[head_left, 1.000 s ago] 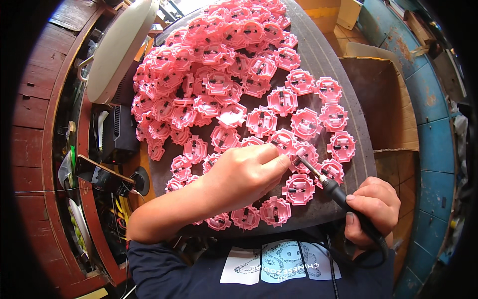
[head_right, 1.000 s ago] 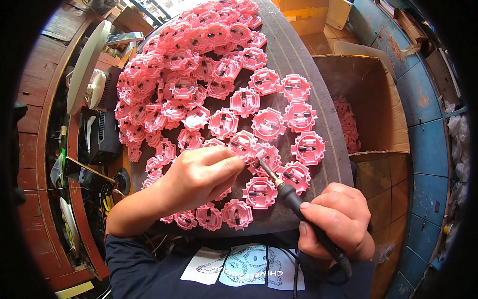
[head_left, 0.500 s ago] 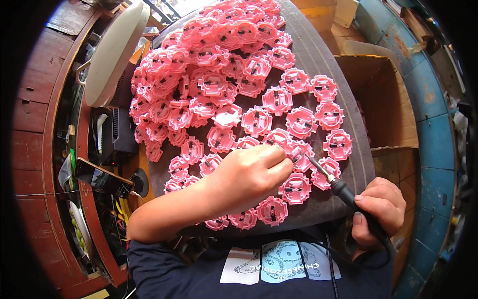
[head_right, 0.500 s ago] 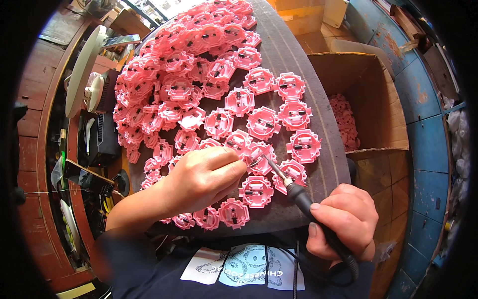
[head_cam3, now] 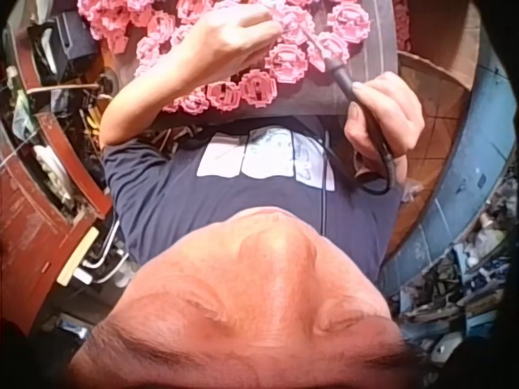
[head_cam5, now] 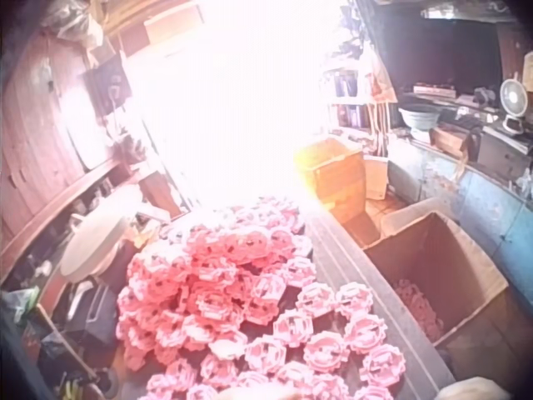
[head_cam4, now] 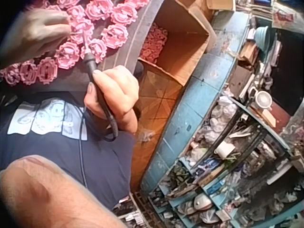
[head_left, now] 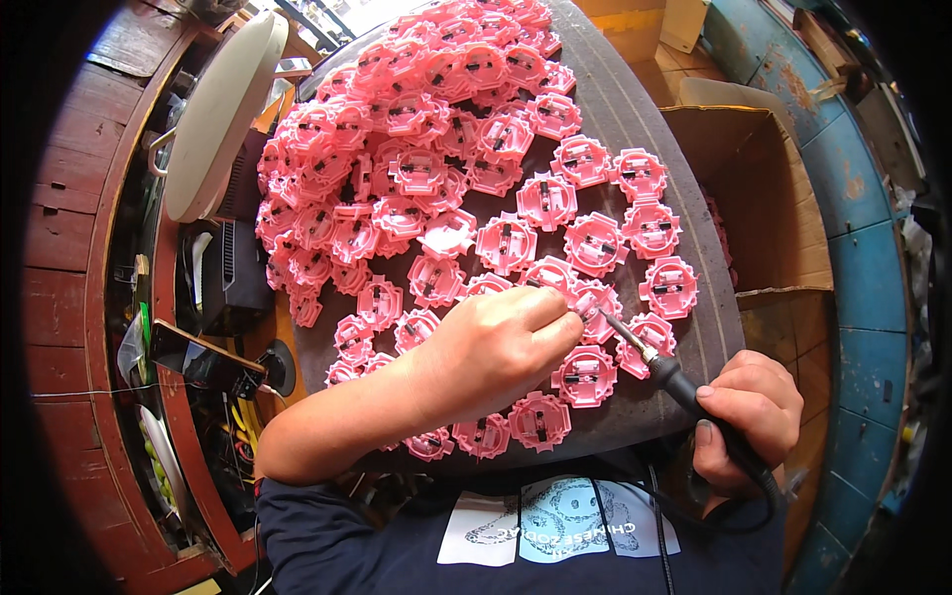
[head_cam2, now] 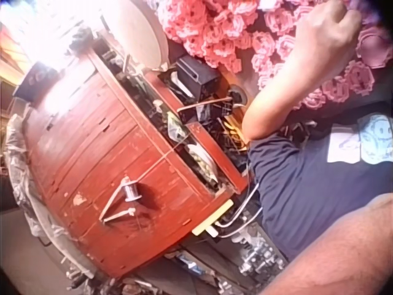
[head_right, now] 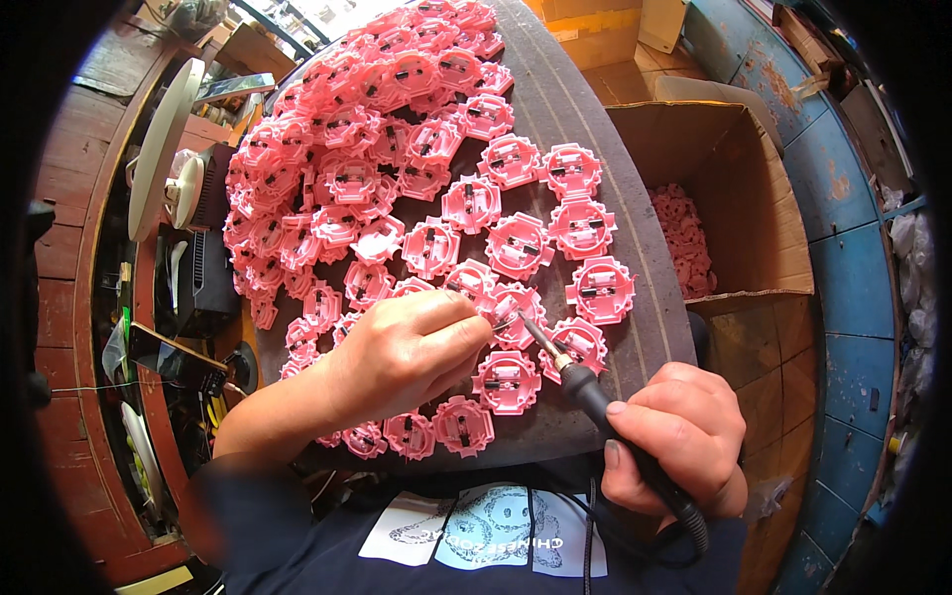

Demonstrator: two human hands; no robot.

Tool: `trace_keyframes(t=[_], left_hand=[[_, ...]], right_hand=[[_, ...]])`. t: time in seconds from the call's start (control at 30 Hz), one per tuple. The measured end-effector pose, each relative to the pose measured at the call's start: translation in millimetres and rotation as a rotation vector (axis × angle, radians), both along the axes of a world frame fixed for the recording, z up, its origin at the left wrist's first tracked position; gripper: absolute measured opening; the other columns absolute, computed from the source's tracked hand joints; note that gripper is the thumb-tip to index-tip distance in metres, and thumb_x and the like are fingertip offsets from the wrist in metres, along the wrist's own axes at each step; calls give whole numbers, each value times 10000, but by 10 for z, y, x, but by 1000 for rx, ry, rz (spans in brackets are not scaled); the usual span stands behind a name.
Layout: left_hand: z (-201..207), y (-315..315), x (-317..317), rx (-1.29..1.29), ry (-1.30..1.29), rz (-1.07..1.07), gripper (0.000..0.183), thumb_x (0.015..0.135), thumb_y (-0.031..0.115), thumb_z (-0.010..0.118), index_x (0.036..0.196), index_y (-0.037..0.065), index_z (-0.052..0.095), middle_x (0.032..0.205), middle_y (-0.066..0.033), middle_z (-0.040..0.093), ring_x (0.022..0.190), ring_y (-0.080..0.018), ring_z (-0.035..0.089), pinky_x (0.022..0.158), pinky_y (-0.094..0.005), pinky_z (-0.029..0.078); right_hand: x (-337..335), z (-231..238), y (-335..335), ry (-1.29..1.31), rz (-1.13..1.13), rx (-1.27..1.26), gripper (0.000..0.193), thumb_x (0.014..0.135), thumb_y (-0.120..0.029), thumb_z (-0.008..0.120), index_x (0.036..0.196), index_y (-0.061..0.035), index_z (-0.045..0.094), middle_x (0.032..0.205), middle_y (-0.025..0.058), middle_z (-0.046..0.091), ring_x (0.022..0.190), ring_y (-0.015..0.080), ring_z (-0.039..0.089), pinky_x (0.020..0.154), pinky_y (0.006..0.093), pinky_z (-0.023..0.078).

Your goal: The person uses a soldering iron to apply solder to small pink plastic components arranged on a workbench. They pick up each component, apply heat and solder, then place it back among the others. The process is repeated for multiple units throughout the clip.

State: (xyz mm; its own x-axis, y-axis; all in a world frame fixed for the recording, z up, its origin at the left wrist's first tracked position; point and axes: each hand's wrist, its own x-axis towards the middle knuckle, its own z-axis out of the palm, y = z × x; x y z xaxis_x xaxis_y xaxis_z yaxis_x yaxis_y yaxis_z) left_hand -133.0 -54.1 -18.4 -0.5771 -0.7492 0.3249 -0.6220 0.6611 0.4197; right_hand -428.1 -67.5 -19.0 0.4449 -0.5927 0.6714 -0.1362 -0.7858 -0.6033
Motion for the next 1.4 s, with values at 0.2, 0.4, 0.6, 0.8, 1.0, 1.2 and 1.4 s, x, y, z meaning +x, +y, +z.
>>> trace_keyframes(t=[0.2,0.4,0.6,0.8,1.0,1.2,1.4], left_hand=[[43,2,19,84,-20,-4,223,849,-17,778,1041,3,668,905,-126,649,767,-313,683,670,-414,570],[-20,0,-4,-15,8,20,140,864,62,719,933,43,599,838,-86,552,751,-266,646,610,-397,551],[218,108,126,82,6,30,206,846,-37,783,1018,7,678,898,-123,665,753,-311,694,651,-402,576],[300,234,286,60,-9,65,269,824,-44,800,1068,1,697,965,-134,686,827,-315,716,682,-399,591],[353,364,244,105,-36,-30,238,832,-19,815,1047,-11,715,951,-130,684,796,-300,712,663,-401,584],[385,455,150,97,-123,-48,247,811,-10,802,1029,-20,685,935,-136,682,794,-296,720,650,-387,590],[717,888,454,153,2,285,203,861,-71,736,1039,2,670,913,-121,698,763,-279,714,656,-380,569]], right_hand=[[11,18,-2,-2,6,11,315,654,-75,757,956,7,721,696,98,636,503,229,576,487,339,463],[14,6,6,-10,1,8,316,651,-100,753,945,11,722,688,102,636,498,233,563,490,345,454],[-26,0,81,-49,-82,-12,288,674,-128,746,927,9,723,693,104,642,501,239,553,506,344,450],[-79,42,190,-17,-64,11,294,687,-146,751,948,-13,728,705,101,652,534,238,575,534,349,469],[-206,58,306,25,25,12,299,682,-138,752,956,-22,727,707,89,659,541,237,580,541,356,477],[-166,41,405,-31,-92,-2,291,698,-154,747,956,-23,725,717,103,655,543,247,568,534,358,461],[-223,-44,511,-102,-230,49,285,759,-193,725,978,-12,708,760,126,614,609,246,527,566,384,419]])
